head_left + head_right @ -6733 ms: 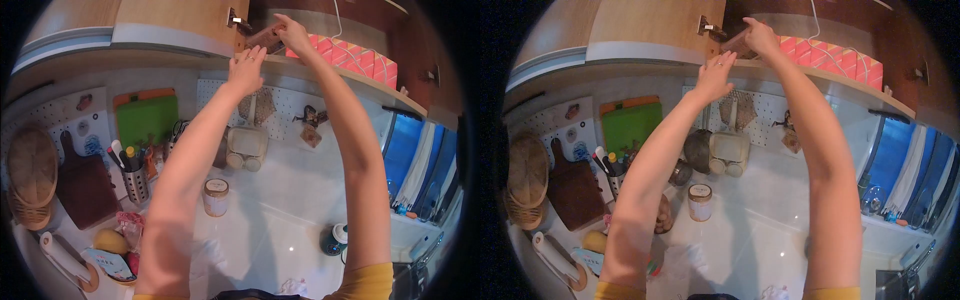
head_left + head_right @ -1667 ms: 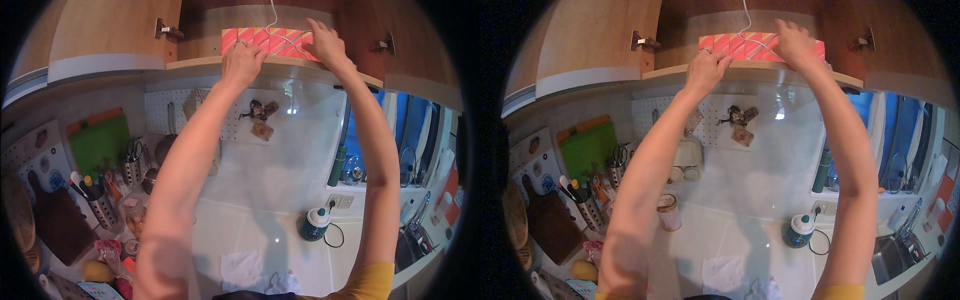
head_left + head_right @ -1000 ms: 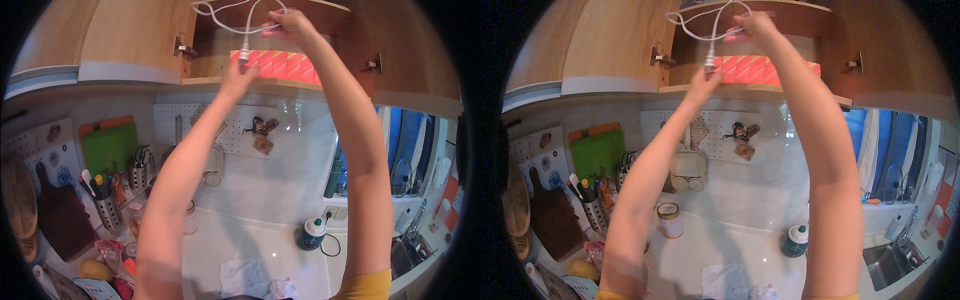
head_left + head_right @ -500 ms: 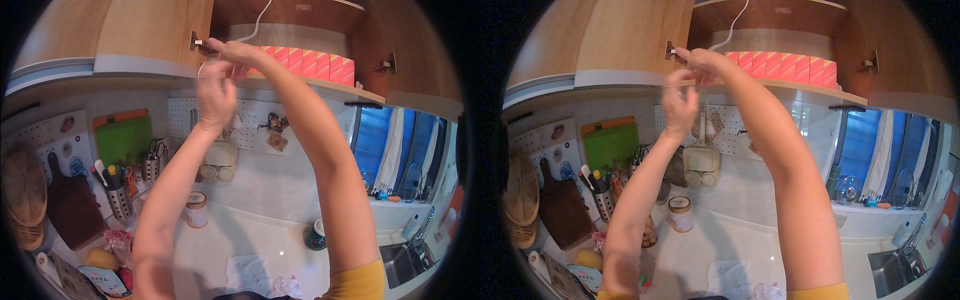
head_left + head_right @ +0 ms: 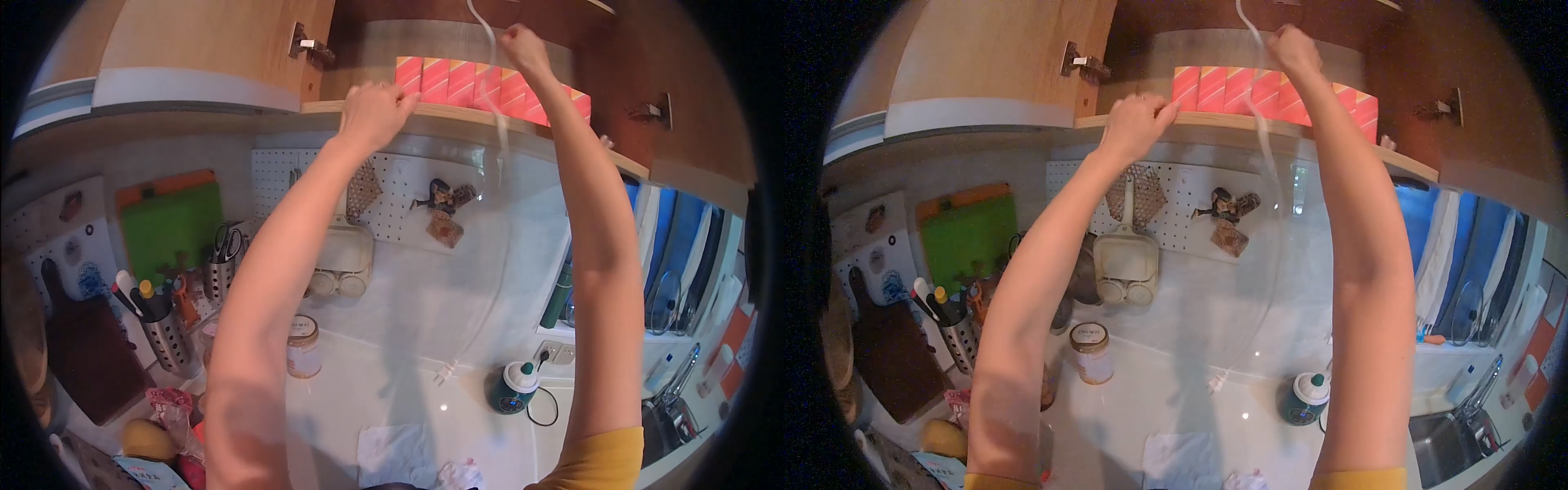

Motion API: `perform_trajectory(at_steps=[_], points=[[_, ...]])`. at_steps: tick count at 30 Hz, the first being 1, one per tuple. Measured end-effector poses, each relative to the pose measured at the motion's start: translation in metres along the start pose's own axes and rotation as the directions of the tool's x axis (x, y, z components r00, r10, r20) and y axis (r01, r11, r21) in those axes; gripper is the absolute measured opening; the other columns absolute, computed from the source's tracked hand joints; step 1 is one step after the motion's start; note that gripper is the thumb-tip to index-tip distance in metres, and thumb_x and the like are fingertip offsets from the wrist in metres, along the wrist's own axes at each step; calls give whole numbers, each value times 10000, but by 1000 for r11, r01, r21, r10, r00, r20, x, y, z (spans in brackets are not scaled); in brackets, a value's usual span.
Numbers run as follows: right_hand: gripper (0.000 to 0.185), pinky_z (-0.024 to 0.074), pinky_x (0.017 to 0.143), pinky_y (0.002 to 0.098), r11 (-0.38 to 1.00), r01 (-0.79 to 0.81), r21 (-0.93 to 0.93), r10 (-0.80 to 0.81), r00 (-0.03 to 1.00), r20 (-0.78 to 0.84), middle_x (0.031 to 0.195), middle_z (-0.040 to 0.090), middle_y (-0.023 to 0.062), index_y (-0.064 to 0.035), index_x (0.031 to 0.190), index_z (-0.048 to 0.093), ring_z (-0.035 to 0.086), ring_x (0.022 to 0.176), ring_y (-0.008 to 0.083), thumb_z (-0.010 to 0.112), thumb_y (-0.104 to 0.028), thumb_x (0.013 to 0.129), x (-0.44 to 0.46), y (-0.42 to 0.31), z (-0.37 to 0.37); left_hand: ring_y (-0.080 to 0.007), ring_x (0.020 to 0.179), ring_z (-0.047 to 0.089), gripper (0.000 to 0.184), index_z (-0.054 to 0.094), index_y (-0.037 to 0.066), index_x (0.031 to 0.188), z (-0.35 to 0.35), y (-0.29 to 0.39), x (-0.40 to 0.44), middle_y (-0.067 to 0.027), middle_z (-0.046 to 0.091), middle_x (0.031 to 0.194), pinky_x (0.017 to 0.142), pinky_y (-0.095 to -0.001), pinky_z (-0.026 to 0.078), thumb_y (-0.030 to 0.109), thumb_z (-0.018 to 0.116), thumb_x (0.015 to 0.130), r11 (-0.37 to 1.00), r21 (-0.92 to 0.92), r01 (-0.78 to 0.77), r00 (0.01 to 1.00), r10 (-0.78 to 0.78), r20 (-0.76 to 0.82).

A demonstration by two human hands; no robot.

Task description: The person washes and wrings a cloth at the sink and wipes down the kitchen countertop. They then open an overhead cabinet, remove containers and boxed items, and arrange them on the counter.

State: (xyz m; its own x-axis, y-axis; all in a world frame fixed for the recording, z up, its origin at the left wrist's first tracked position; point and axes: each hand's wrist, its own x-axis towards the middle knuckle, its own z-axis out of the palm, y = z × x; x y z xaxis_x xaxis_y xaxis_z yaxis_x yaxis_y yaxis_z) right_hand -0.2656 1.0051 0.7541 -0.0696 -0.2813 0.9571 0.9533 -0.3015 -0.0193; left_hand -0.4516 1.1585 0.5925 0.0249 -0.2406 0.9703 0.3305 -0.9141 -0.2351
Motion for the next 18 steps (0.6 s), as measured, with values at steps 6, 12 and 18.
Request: perform_trajectory(at_steps=[6, 12, 18], points=[[555, 448, 866, 413, 932, 312, 186, -315, 438, 842, 1151, 570, 205, -115, 1225, 533, 563, 1039, 323, 672, -345, 740, -5, -14, 71, -282, 861, 571, 247, 666, 54, 821, 10, -21, -14, -116, 645, 833, 777, -399, 407, 271, 551, 845, 970, -243, 28, 999, -36, -29], [892, 322, 1041, 412, 794, 578, -191, -119, 456, 882, 1450, 216, 188, -156, 1416, 198, 338, 1270, 372, 699, -382, 713, -15, -67, 121, -298, 829, 564, 224, 576, 18, 940, 8, -32, -24, -137, 592, 931, 761, -384, 446, 150, 654, 776, 896, -438, -69, 973, -36, -227], [779, 408, 946, 394, 783, 603, -156, -142, 417, 898, 1288, 428, 234, -35, 1307, 352, 469, 1151, 362, 726, -316, 684, -23, -61, 149, -252, 811, 573, 319, 488, 19, 1000, 3, -37, -24, -137, 514, 958, 694, -341, 474, 60, 672, 743, 820, -572, -32, 976, -97, -194]])
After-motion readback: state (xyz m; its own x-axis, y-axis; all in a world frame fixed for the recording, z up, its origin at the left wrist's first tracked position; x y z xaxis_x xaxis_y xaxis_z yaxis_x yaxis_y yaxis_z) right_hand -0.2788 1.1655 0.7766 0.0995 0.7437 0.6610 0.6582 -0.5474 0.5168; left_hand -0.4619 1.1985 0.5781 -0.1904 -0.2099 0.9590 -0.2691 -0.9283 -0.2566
